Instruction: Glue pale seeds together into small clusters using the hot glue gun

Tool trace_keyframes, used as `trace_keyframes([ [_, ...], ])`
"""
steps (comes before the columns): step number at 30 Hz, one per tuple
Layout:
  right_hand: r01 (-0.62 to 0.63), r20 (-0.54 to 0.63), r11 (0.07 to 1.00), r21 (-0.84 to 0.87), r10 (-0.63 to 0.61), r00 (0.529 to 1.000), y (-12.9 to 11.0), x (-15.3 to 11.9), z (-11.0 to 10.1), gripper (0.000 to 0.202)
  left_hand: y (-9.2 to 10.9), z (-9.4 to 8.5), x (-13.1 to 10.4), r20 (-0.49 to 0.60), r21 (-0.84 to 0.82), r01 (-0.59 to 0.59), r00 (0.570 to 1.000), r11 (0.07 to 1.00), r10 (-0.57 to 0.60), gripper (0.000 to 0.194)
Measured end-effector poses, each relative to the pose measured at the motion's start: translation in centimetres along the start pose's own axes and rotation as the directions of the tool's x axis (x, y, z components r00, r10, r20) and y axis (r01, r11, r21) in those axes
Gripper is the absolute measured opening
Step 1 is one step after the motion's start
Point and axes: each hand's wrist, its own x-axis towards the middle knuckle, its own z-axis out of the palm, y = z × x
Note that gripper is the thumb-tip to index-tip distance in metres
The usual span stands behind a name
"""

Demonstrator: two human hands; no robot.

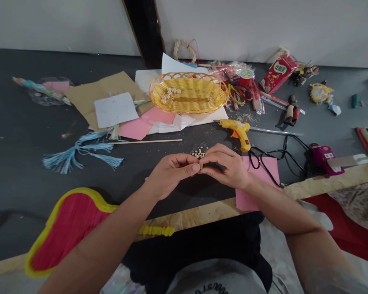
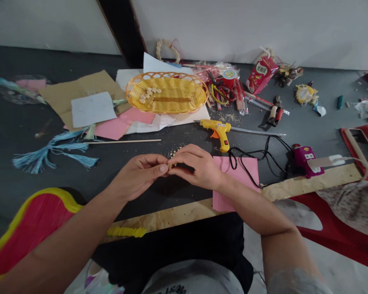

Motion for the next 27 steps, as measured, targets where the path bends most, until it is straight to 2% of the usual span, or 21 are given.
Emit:
trace_keyframes([
  [3, -0.006, 0.003, 1.0, 0.014, 0.006, 1.0, 0.0, 0.0, -0.1, 0.013, 0.1, 0.0, 0.0, -0.004, 0.025, -0.016, 1.0, 1.0, 0.016, 0.026],
  [6, -0.034, -0.013, 0.999, 0.033, 0.035, 0.999, 0.2, 0.0, -0.5, 0.024, 0.5, -0.2, 0.0, -0.063, -0.006, -0.03, 0.998, 1.0, 0.03, 0.027],
  [9, -0.131, -0.104, 0.991, 0.03, 0.134, 0.986, 0.4, -0.2, -1.0, 0.023, 1.0, -0.6, 0.2, -0.157, -0.114, -0.091, 0.985, 0.989, 0.072, 0.028],
  [12, -0.238, -0.192, 0.971, 0.028, 0.239, 0.952, 0.7, -0.3, -1.1, 0.019, 1.2, -0.8, 0.5, -0.203, -0.193, -0.181, 0.969, 0.964, 0.141, 0.025],
  [16, -0.26, -0.206, 0.964, -0.063, 0.242, 0.948, 1.1, 0.0, -1.4, 0.016, 1.0, -0.7, 0.6, -0.184, -0.223, -0.185, 0.972, 0.957, 0.145, 0.025],
  [19, -0.314, -0.231, 0.934, -0.173, 0.271, 0.934, 1.3, 0.7, -2.9, 0.015, 0.8, -0.6, 0.5, -0.14, -0.224, -0.178, 0.979, 0.958, 0.149, 0.026],
  [23, -0.443, -0.1, 0.804, -0.396, 0.442, 0.891, 1.6, 0.7, -6.3, 0.017, 0.9, -0.5, 0.4, -0.085, -0.216, -0.179, 0.983, 0.96, 0.165, 0.027],
  [25, -0.5, -0.07, 0.672, -0.546, 0.558, 0.827, 1.9, 0.1, -7.9, 0.018, 0.8, -0.6, 0.4, -0.065, -0.217, -0.186, 0.982, 0.958, 0.176, 0.027],
  [27, -0.557, -0.076, 0.518, -0.649, 0.685, 0.725, 2.3, -0.5, -9.1, 0.022, 0.8, -0.6, 0.5, -0.056, -0.228, -0.188, 0.982, 0.955, 0.18, 0.026],
])
